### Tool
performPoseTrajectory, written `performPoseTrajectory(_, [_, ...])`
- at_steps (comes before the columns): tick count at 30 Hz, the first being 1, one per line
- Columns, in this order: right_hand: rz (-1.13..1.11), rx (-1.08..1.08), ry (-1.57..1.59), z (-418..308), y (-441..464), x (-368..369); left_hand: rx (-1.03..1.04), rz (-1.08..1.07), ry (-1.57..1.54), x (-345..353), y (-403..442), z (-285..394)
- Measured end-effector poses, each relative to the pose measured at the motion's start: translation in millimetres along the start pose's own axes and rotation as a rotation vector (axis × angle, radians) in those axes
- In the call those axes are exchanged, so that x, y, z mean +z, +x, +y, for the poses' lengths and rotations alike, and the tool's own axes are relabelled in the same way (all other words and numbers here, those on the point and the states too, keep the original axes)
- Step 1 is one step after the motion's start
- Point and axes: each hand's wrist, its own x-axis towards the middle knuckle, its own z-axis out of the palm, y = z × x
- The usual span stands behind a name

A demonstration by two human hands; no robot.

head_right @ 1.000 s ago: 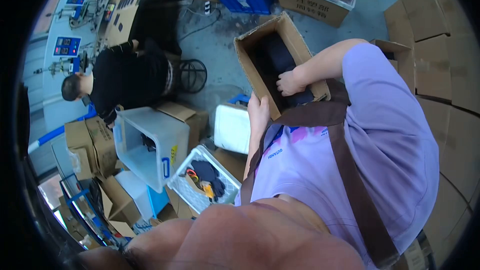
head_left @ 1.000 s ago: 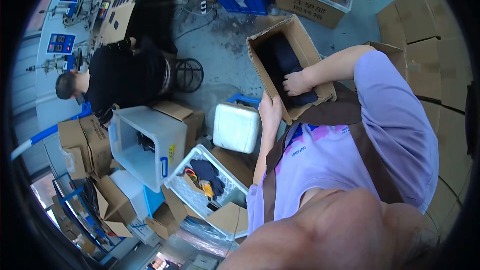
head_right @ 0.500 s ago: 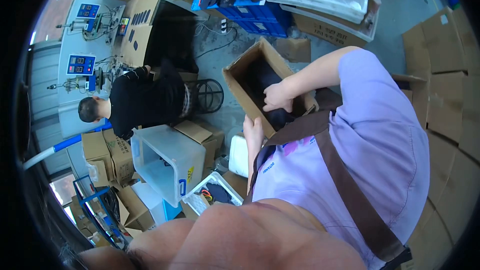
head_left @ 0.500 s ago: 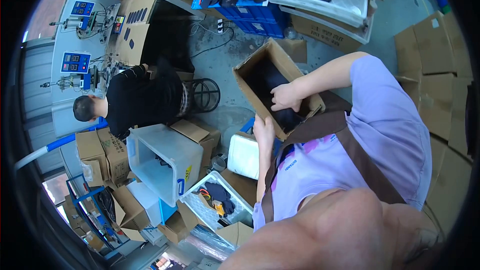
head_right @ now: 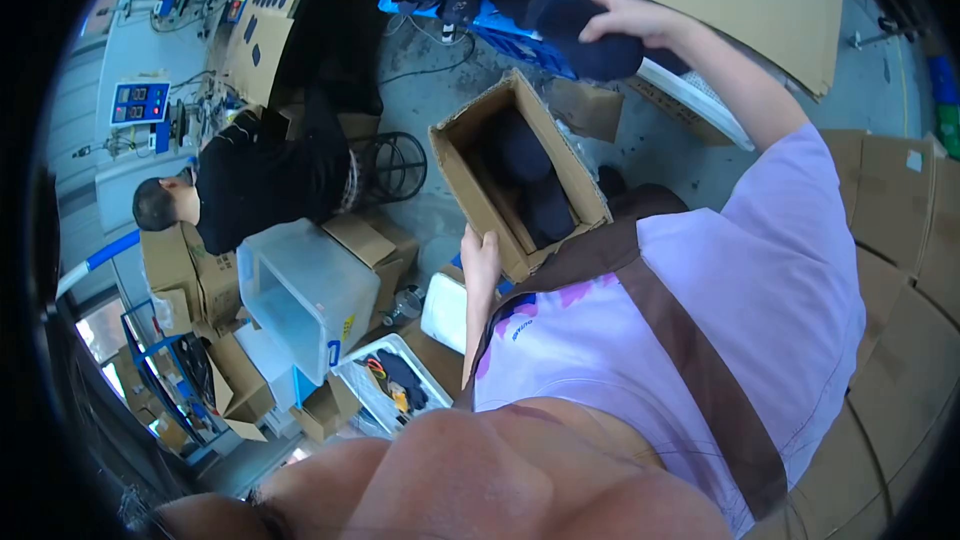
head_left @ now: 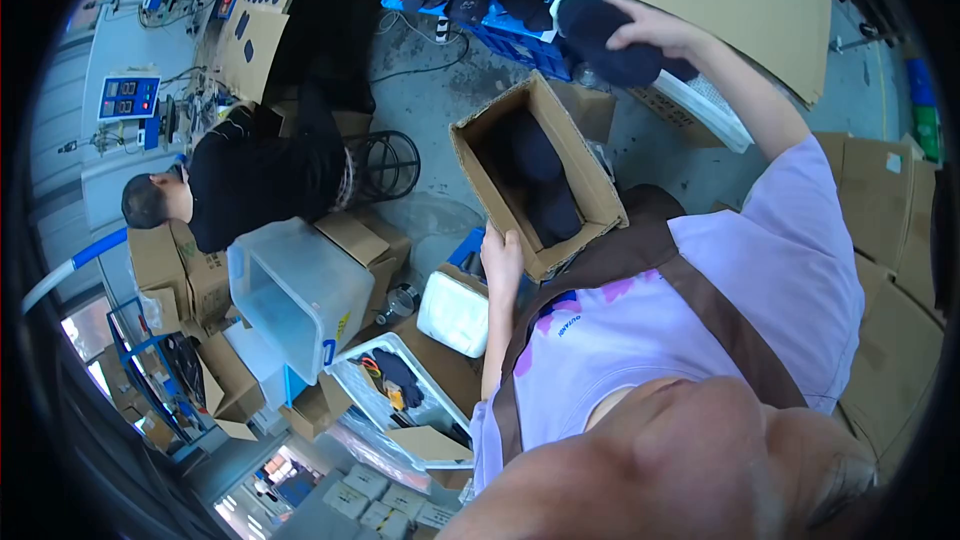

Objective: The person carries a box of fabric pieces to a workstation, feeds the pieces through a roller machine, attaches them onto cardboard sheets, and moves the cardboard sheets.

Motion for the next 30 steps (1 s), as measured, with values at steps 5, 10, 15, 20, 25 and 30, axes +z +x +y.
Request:
performPoseTrajectory(5, [0.071, 0.004, -0.022, 2, 42, -49, -0.049, 0.020, -0.011, 2, 13, 15])
performPoseTrajectory(10, [0.034, 0.128, -0.229, 16, 78, -60, -0.128, 0.028, 0.012, 2, 22, 7])
performPoseTrajectory(15, [0.072, 0.109, -0.529, 23, 92, -56, -0.144, 0.056, -0.016, 3, 26, -4])
performPoseTrajectory(20, [0.072, 0.225, -0.476, 36, 103, -57, -0.176, 0.079, -0.009, 4, 27, -5])
performPoseTrajectory(25, [0.076, 0.271, -0.375, 45, 109, -58, -0.203, 0.079, -0.040, 4, 30, 3])
performPoseTrajectory(30, [0.131, 0.348, -0.327, 30, 107, -46, -0.196, 0.084, -0.033, 8, 32, -1])
